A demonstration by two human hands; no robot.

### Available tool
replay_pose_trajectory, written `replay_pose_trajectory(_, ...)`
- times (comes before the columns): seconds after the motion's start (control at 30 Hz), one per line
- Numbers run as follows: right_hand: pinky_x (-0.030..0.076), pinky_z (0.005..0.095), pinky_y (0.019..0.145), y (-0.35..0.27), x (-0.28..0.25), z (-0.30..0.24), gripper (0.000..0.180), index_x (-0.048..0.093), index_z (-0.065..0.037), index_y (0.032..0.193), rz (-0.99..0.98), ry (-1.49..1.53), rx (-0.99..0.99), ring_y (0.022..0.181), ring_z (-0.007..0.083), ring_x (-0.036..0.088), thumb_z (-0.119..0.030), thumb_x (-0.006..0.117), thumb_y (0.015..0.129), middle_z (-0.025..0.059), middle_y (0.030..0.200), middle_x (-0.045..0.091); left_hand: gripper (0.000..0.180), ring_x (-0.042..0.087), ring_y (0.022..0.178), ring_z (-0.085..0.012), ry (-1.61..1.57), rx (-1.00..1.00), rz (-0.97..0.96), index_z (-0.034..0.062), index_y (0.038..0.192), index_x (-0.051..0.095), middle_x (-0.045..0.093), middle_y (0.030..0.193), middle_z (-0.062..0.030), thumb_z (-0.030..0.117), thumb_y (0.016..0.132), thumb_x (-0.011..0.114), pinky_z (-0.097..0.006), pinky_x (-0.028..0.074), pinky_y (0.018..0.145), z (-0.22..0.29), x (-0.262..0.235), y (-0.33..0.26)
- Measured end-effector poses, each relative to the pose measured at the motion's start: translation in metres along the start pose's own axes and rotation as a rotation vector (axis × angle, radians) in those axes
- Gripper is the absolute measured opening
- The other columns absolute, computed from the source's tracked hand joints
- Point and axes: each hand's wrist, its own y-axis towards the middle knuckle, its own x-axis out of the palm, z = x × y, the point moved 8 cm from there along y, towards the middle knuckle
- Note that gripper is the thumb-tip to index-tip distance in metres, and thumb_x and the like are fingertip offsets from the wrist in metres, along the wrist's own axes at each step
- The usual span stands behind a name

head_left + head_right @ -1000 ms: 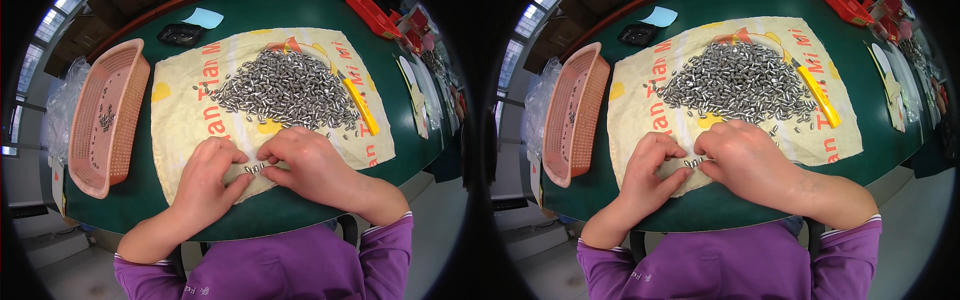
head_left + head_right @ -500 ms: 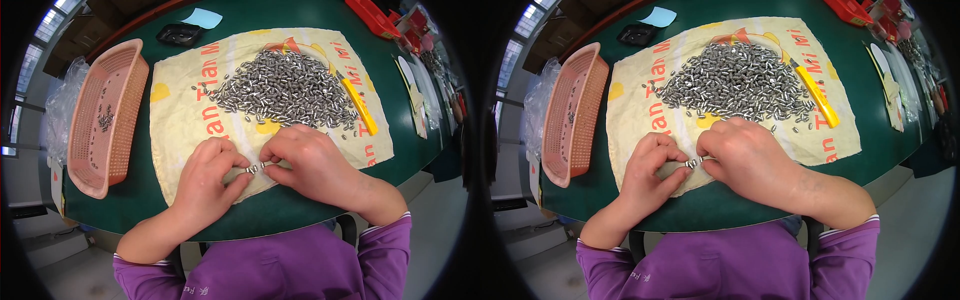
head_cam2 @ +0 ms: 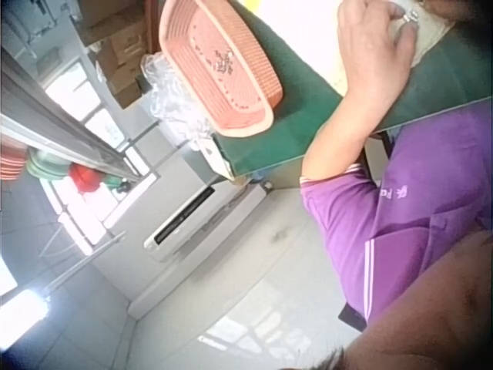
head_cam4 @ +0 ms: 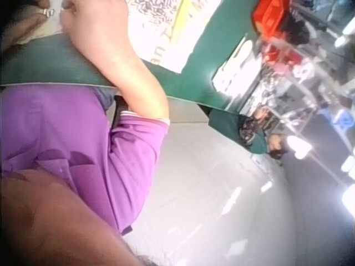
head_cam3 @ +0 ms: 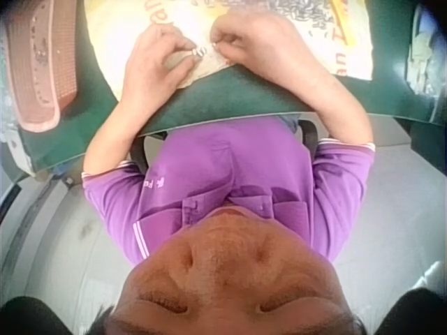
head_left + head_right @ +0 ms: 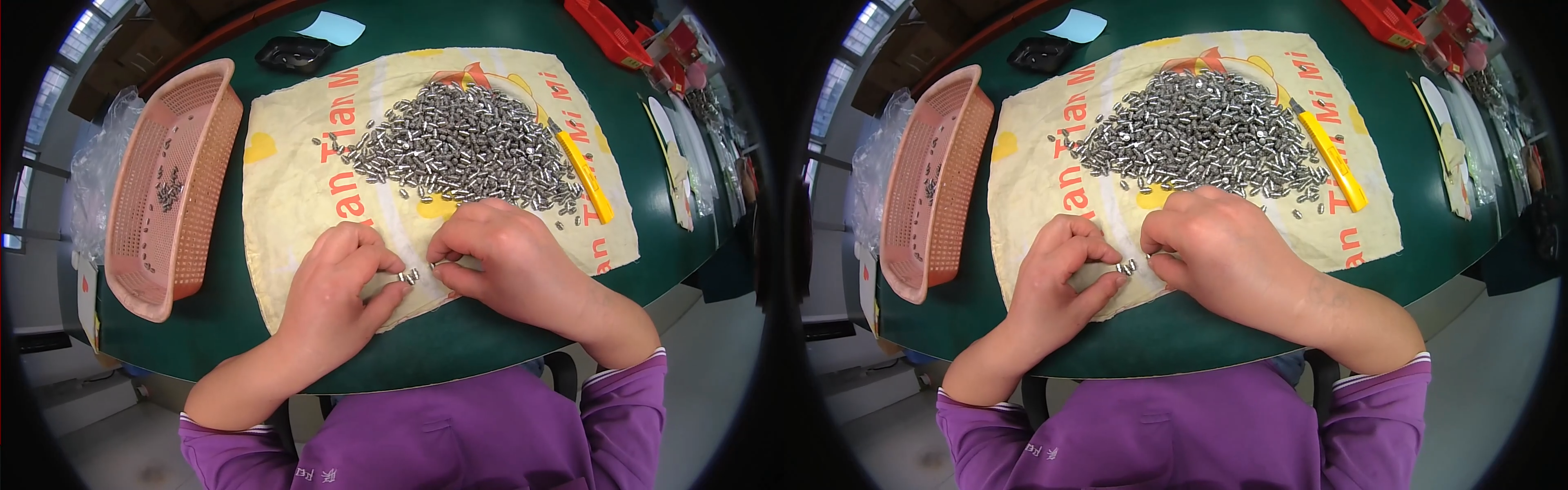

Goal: Inspecting and sorting small metal components on a workbench.

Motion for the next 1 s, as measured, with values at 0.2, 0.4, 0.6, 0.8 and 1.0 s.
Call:
replay_pose_trajectory(0.2, 0.051, 0.0428, 0.072, -0.0011, -0.0083, -0.0098, 0.012, 0.066, -0.007, 0.083, 0.009, -0.167, -0.058, 0.081, 0.0304, 0.062, -0.009, 0.076, 0.077, 0.0087, 0.08, 0.059, 0.027, 0.061, 0.101, -0.0263, 0.001, -0.01, -0.004, 0.0058, 0.096, 0.068, 0.06, 0.103, -0.0085, 0.001, 0.074, 0.084, -0.036, 0.051, 0.085, 0.0002, -0.0018, 0.0002)
replay_pose_trajectory(0.4, 0.051, 0.0428, 0.073, -0.0001, -0.0102, -0.0085, 0.013, 0.065, -0.007, 0.084, 0.016, -0.114, -0.047, 0.082, 0.0305, 0.062, -0.008, 0.076, 0.077, 0.0087, 0.081, 0.06, 0.027, 0.06, 0.102, -0.0264, 0.0, -0.017, -0.015, 0.0058, 0.096, 0.069, 0.06, 0.103, -0.0086, 0.001, 0.075, 0.084, -0.036, 0.05, 0.087, 0.0, -0.0014, 0.0004)
replay_pose_trajectory(0.6, 0.051, 0.0428, 0.073, 0.0003, -0.0079, -0.0071, 0.013, 0.066, -0.007, 0.085, 0.005, -0.065, -0.045, 0.083, 0.0307, 0.063, -0.009, 0.076, 0.078, 0.0087, 0.083, 0.062, 0.027, 0.06, 0.102, -0.0265, 0.0, -0.019, -0.021, 0.0053, 0.096, 0.068, 0.06, 0.103, -0.0083, 0.001, 0.075, 0.084, -0.036, 0.05, 0.087, -0.0009, -0.0006, 0.0004)
replay_pose_trajectory(0.8, 0.052, 0.043, 0.073, -0.0005, -0.0075, -0.0069, 0.012, 0.066, -0.007, 0.085, 0.001, -0.069, -0.04, 0.083, 0.0306, 0.063, -0.009, 0.076, 0.078, 0.0085, 0.082, 0.062, 0.027, 0.059, 0.103, -0.0266, 0.003, -0.019, -0.015, 0.0052, 0.095, 0.068, 0.06, 0.104, -0.0082, 0.001, 0.074, 0.084, -0.036, 0.05, 0.087, -0.0006, -0.0005, -0.001)
replay_pose_trajectory(1.0, 0.053, 0.0405, 0.074, 0.0003, -0.0079, -0.0056, 0.015, 0.07, -0.007, 0.086, -0.012, -0.092, -0.011, 0.083, 0.0295, 0.064, -0.007, 0.079, 0.075, 0.0078, 0.083, 0.064, 0.027, 0.06, 0.102, -0.0269, 0.004, -0.008, -0.007, 0.0052, 0.096, 0.068, 0.06, 0.104, -0.0087, 0.002, 0.075, 0.084, -0.036, 0.05, 0.086, -0.0009, -0.0004, -0.0004)
